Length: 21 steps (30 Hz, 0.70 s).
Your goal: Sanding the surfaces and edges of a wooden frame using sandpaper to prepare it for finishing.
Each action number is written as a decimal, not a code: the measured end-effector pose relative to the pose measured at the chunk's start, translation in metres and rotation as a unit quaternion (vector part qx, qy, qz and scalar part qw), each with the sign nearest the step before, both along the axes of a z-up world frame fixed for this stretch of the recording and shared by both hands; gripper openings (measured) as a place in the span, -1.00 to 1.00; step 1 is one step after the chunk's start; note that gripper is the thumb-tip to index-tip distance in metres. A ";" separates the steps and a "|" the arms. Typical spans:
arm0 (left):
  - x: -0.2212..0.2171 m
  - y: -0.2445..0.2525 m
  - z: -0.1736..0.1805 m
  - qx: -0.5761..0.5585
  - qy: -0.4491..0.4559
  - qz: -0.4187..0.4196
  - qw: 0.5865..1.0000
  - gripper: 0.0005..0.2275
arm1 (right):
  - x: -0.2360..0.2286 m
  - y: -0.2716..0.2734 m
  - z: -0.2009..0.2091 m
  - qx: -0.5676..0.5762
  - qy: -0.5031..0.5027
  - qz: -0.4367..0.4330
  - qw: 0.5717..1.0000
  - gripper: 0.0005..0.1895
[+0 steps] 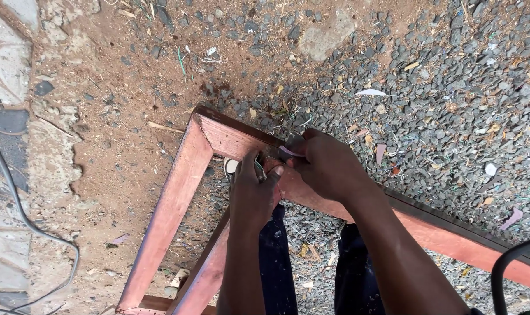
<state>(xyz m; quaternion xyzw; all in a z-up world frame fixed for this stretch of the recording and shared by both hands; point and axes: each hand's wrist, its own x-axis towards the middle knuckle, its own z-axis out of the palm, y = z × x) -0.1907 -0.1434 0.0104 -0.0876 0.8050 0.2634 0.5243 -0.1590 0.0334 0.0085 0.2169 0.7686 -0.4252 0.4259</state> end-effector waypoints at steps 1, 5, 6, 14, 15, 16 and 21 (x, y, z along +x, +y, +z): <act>-0.001 0.000 -0.001 0.000 0.001 0.000 1.000 -0.47 | -0.003 -0.005 -0.012 0.000 0.001 0.000 1.000 -0.74; 0.001 -0.003 -0.002 -0.006 -0.001 0.008 1.000 -0.44 | -0.002 -0.008 -0.018 0.007 0.049 0.022 0.999 -0.77; 0.001 -0.003 -0.005 -0.004 0.001 0.012 1.000 -0.42 | -0.001 -0.002 -0.011 -0.006 0.047 0.011 0.999 -0.76; 0.004 -0.002 -0.005 -0.015 0.012 -0.005 1.000 -0.42 | -0.003 -0.010 -0.024 0.018 0.056 0.021 0.998 -0.76; 0.004 -0.002 -0.005 -0.018 0.011 -0.007 1.000 -0.42 | -0.003 -0.009 -0.019 0.009 0.054 0.011 0.998 -0.76; 0.005 -0.002 -0.005 -0.015 0.013 -0.008 1.000 -0.42 | 0.005 -0.006 -0.013 0.012 0.056 0.010 0.998 -0.76; 0.006 -0.003 -0.009 -0.006 0.024 -0.022 0.999 -0.42 | -0.001 -0.011 -0.022 0.008 0.070 -0.012 0.997 -0.76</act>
